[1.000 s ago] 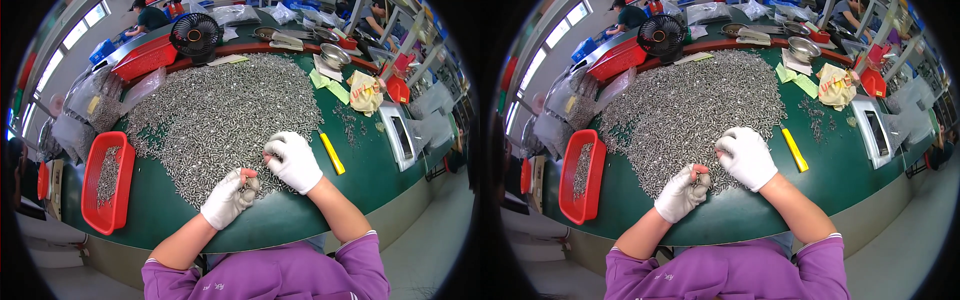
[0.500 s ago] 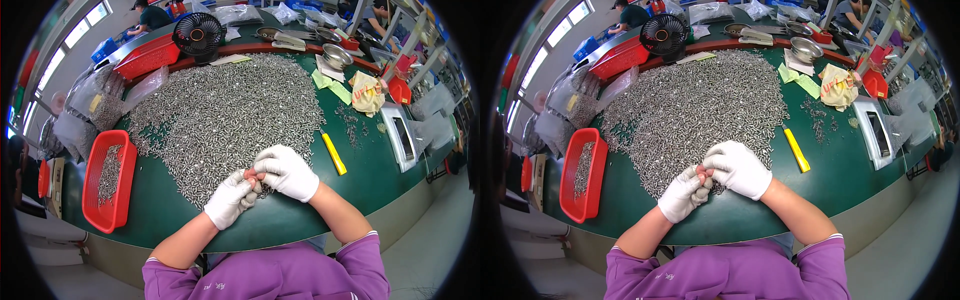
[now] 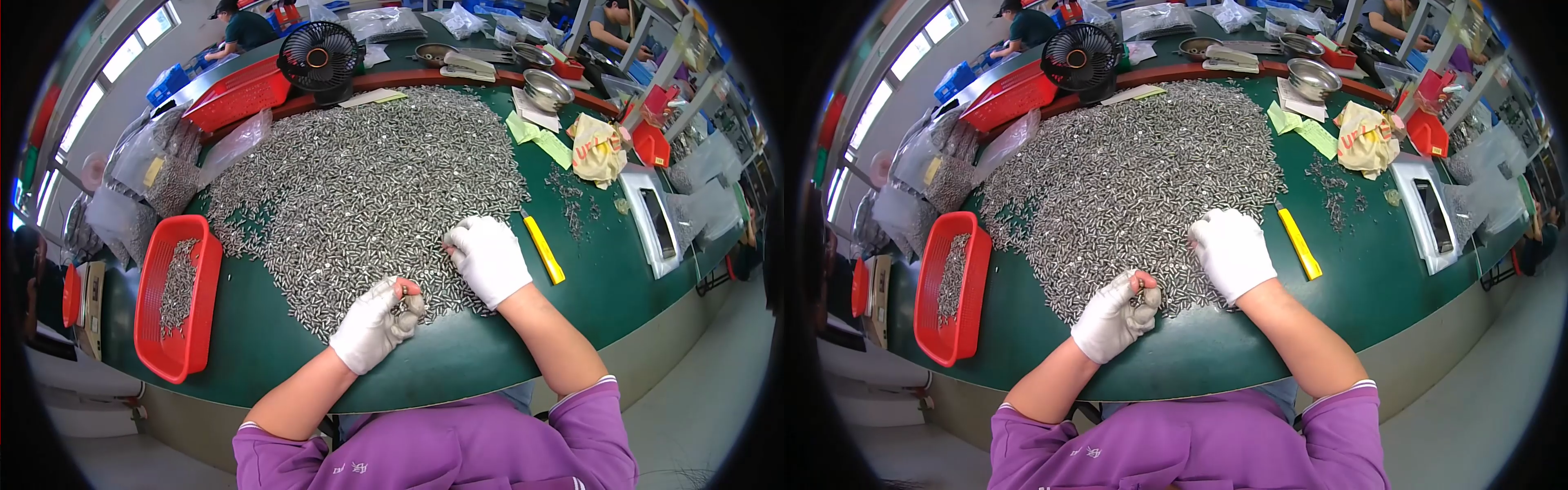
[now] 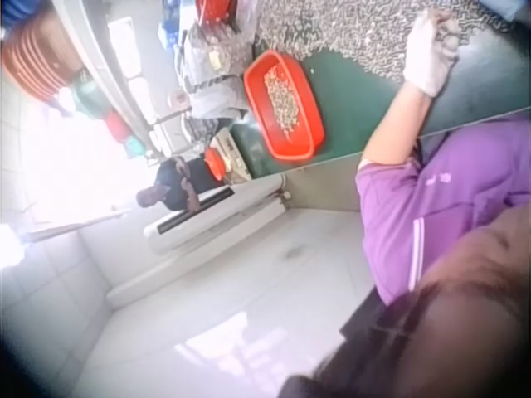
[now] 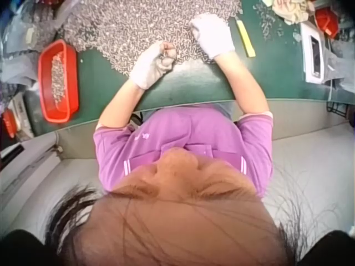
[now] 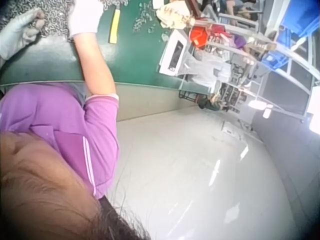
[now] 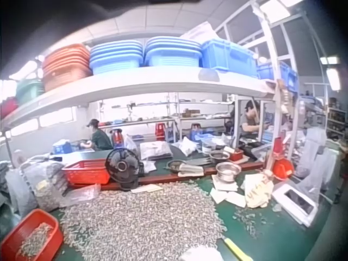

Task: Inspecting and sorting small metal components on a workbench using a utility knife.

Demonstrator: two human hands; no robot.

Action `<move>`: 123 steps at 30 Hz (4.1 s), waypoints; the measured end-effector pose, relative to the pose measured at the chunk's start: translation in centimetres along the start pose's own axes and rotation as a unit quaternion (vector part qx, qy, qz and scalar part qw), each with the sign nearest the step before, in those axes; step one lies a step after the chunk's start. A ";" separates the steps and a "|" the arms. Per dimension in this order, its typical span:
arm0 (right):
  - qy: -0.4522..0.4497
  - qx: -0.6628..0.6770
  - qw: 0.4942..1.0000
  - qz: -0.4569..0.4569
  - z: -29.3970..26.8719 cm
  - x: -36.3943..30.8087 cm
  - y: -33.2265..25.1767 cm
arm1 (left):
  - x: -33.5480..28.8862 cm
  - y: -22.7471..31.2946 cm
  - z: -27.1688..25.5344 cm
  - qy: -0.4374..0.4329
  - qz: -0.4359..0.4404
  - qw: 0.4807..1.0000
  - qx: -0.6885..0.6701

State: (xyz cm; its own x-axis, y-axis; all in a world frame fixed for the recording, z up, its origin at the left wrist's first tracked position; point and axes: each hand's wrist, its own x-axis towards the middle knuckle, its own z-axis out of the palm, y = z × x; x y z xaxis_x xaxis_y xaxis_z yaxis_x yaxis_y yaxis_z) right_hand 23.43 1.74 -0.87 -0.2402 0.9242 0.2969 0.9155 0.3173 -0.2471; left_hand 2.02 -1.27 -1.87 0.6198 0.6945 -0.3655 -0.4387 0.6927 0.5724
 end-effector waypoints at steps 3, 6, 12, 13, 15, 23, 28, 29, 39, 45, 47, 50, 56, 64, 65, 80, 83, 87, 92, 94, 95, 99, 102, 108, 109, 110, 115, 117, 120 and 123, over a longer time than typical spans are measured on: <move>0.060 0.004 0.998 0.019 -0.8 0.3 0.3 | 0.0 -0.1 -0.3 0.001 0.012 1.000 -0.005; 0.016 0.056 0.998 0.004 -0.7 0.2 0.2 | 0.0 -0.1 -0.5 -0.019 0.016 0.999 -0.029; -0.021 0.038 0.999 -0.017 0.3 0.2 -0.6 | 0.0 0.0 -0.3 -0.007 0.009 1.000 -0.018; -0.021 0.038 0.999 -0.017 0.3 0.2 -0.6 | 0.0 -0.1 -0.3 -0.008 0.009 1.000 -0.020; 0.056 0.090 0.994 -0.033 0.0 0.1 -0.6 | 0.1 -0.1 -0.5 -0.009 0.011 1.000 -0.022; -0.023 0.353 0.933 -0.064 -1.3 -0.3 -3.2 | 0.2 -0.3 -0.5 -0.020 0.014 0.999 -0.031; 0.006 0.341 0.932 -0.124 -1.0 -0.3 -3.0 | 0.2 -0.3 -0.5 -0.033 0.019 0.999 -0.023; 0.006 0.341 0.932 -0.123 -1.0 -0.4 -3.0 | 0.2 -0.3 -0.5 -0.034 0.019 0.999 -0.023; 0.040 0.281 0.951 -0.121 -1.0 -0.5 -3.2 | 0.2 0.0 -0.3 -0.004 0.025 1.000 -0.016; 0.031 0.299 0.947 -0.111 -0.7 -0.4 -3.0 | 0.0 0.2 0.0 -0.014 0.022 0.999 -0.028; 0.045 0.294 0.947 -0.120 -0.7 -0.4 -3.0 | 0.0 0.1 -0.1 -0.014 0.014 1.000 -0.024; 0.034 0.277 0.947 -0.162 -1.0 -0.3 -2.8 | 0.1 -0.1 -0.2 -0.026 0.017 0.999 0.042; 0.080 0.073 0.993 -0.057 -1.5 0.1 -1.2 | 0.0 0.0 -0.1 0.002 0.014 1.000 0.008; -0.020 -0.011 0.999 0.036 -0.9 0.1 0.6 | 0.1 0.2 -0.1 -0.015 0.007 1.000 -0.007; -0.027 -0.009 0.999 0.040 -0.7 0.2 0.6 | 0.1 0.2 0.0 -0.015 0.006 1.000 -0.007; 0.013 0.317 0.938 -0.138 -0.5 -0.3 -2.0 | 0.3 -0.2 -0.9 -0.081 0.014 0.996 -0.032; 0.009 0.332 0.933 -0.135 -0.3 -0.4 -2.4 | 0.2 -0.1 -0.5 -0.064 -0.003 0.998 -0.008; -0.020 0.366 0.920 -0.137 -0.4 -0.4 -2.7 | 0.1 -0.3 -0.5 -0.046 0.012 0.999 -0.006; 0.042 0.262 0.961 -0.075 -0.1 -0.3 -1.9 | 0.1 -0.1 -0.2 -0.047 0.019 0.999 -0.004; 0.058 0.134 0.987 -0.069 0.3 -0.1 -0.9 | 0.1 -0.1 -0.1 -0.024 0.023 0.999 0.016; 0.044 0.108 0.991 -0.064 0.6 0.0 -0.4 | 0.1 -0.1 -0.1 -0.023 0.023 0.999 0.016; -0.008 0.086 0.995 -0.050 0.8 0.2 -0.2 | 0.0 0.0 0.1 -0.003 0.009 1.000 0.006; 0.001 0.053 0.998 -0.045 1.0 0.3 -0.5 | 0.0 0.0 0.2 0.004 0.007 1.000 -0.003; 0.097 0.106 0.989 -0.030 0.5 0.2 -0.9 | 0.0 0.1 0.0 -0.017 0.016 1.000 -0.016; 0.087 0.174 0.980 -0.032 0.4 0.2 -0.9 | 0.0 0.2 0.1 -0.019 0.020 1.000 -0.012; 0.076 0.242 0.967 -0.035 0.3 0.1 -1.0 | 0.1 0.1 0.1 -0.019 0.021 1.000 -0.012; -0.006 0.353 0.934 -0.050 0.2 -0.3 -2.3 | 0.3 -0.1 -0.7 -0.047 0.012 0.998 -0.031; -0.006 0.360 0.927 -0.104 0.4 -0.3 -2.4 | 0.2 -0.1 -0.6 -0.061 0.007 0.997 -0.038; -0.004 0.323 0.936 -0.143 -0.1 -0.2 -2.4 | 0.2 -0.1 -0.3 -0.040 -0.001 0.999 -0.009; 0.016 0.274 0.949 -0.157 -0.3 -0.1 -2.4 | 0.2 -0.1 -0.4 -0.030 -0.002 0.999 0.011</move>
State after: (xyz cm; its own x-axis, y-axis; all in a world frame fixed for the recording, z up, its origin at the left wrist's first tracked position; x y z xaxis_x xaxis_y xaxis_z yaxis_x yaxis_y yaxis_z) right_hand 21.37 0.86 -0.03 -0.4546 0.7619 0.4613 0.4935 0.6466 -0.5816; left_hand 1.91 -1.15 -2.29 0.6597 0.6781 -0.3242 -0.4217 0.6910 0.5872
